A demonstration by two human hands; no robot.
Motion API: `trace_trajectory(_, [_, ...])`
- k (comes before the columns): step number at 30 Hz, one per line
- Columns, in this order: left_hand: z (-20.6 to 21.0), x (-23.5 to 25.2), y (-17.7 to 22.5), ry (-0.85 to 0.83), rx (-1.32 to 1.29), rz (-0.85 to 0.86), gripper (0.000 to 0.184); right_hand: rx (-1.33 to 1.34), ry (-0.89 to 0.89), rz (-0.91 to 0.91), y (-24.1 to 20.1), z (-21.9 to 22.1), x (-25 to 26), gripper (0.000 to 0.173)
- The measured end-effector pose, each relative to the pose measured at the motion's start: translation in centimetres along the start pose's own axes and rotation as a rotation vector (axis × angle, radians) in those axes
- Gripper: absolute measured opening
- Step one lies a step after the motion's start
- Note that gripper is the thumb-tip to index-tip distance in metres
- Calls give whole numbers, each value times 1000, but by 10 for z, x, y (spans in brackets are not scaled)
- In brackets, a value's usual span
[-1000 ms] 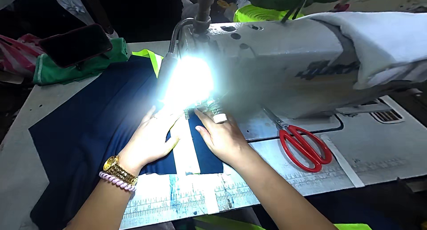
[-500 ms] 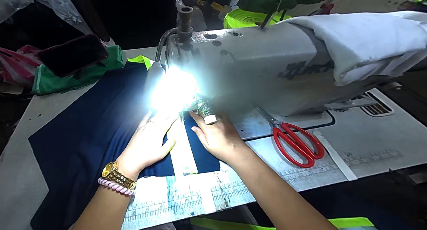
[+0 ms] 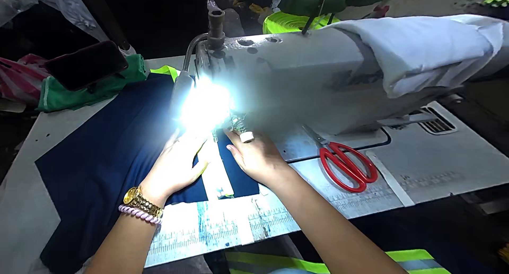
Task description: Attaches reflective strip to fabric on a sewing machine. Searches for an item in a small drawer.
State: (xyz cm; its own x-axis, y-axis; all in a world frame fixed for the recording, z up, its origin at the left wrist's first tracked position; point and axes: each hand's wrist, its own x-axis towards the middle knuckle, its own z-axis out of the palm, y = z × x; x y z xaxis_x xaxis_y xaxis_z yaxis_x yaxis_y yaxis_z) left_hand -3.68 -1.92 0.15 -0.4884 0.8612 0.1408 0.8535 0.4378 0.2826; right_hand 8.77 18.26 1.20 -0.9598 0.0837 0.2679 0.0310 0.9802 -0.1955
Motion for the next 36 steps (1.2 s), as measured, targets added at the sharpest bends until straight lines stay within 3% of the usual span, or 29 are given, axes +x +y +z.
trace_trajectory(4, [-10,-19,29,176,-89,117,38,212,133,-35,-8,-14,-22,32])
trace_trajectory(8, [1,-51,58,158,-135,227,24,368,113,-68,-20,-15,-74,25])
trace_trajectory(13, [12,-59,58,234,-27,224,19,318,132,-70,-27,-2,-101,25])
trace_trajectory(18, [10,-64,53,218,-154,170,22,287,153,-91,-31,-3,-97,23])
trace_trajectory(21, [12,-69,50,198,-227,133,20,241,132,-165,-37,-4,-88,32])
trace_trajectory(28, [11,-68,48,145,-334,63,16,111,26,-195,-41,-3,-70,12])
trace_trajectory(30, [12,-68,47,141,-337,65,17,231,-5,-118,-39,-6,-71,16])
trace_trajectory(32, [13,-67,47,141,-350,64,17,525,-6,-2,-27,-13,-72,23])
trace_trajectory(36, [13,-68,49,144,-355,55,19,861,164,286,7,-32,-78,17])
